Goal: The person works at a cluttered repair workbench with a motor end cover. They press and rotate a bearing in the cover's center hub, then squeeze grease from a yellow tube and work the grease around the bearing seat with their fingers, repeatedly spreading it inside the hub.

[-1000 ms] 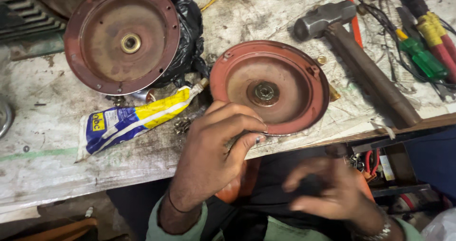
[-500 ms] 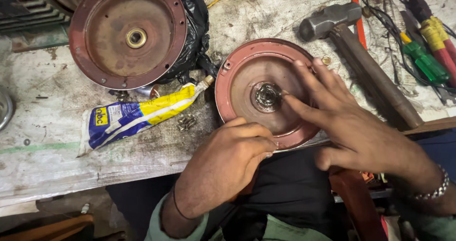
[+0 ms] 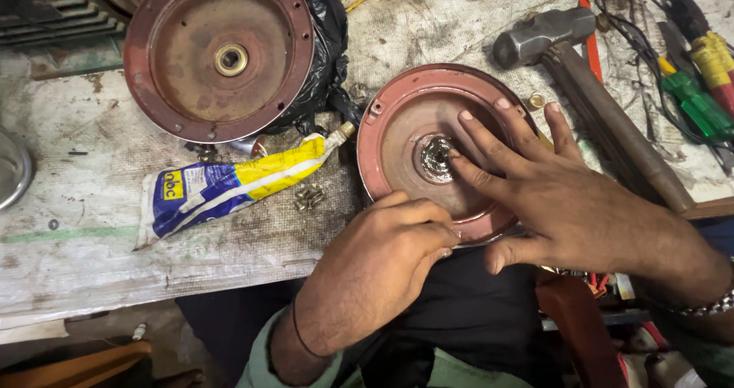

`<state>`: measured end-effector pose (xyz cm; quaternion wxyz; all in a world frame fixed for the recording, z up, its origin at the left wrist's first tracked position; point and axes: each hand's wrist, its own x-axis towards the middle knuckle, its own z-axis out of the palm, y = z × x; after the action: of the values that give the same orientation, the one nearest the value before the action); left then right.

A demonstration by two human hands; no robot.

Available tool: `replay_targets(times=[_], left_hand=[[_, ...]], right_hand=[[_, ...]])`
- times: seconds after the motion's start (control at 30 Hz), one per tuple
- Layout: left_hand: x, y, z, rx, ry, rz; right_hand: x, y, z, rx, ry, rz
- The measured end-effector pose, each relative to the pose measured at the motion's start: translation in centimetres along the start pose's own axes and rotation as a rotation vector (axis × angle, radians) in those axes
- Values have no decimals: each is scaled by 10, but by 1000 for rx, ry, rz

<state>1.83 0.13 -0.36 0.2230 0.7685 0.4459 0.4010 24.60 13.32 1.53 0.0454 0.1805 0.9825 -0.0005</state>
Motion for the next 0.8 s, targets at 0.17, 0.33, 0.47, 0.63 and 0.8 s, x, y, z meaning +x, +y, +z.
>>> replay_targets(times=[0.17, 0.33, 0.47, 0.63, 0.8], left_hand=[[0, -1, 0, 1, 7, 9], [-1, 0, 1, 8, 15, 4], [0, -1, 1, 6, 15, 16], [1, 0, 2, 1, 6, 9], [1, -1, 2, -2, 2, 16]], right_hand=[[-3, -6, -6, -70, 87, 27], [-4, -12, -8, -200, 310, -7], [-4, -19, -8, -193, 335, 18], [0, -22, -7, -175, 344, 33], [3, -23, -6, -188, 348, 8]])
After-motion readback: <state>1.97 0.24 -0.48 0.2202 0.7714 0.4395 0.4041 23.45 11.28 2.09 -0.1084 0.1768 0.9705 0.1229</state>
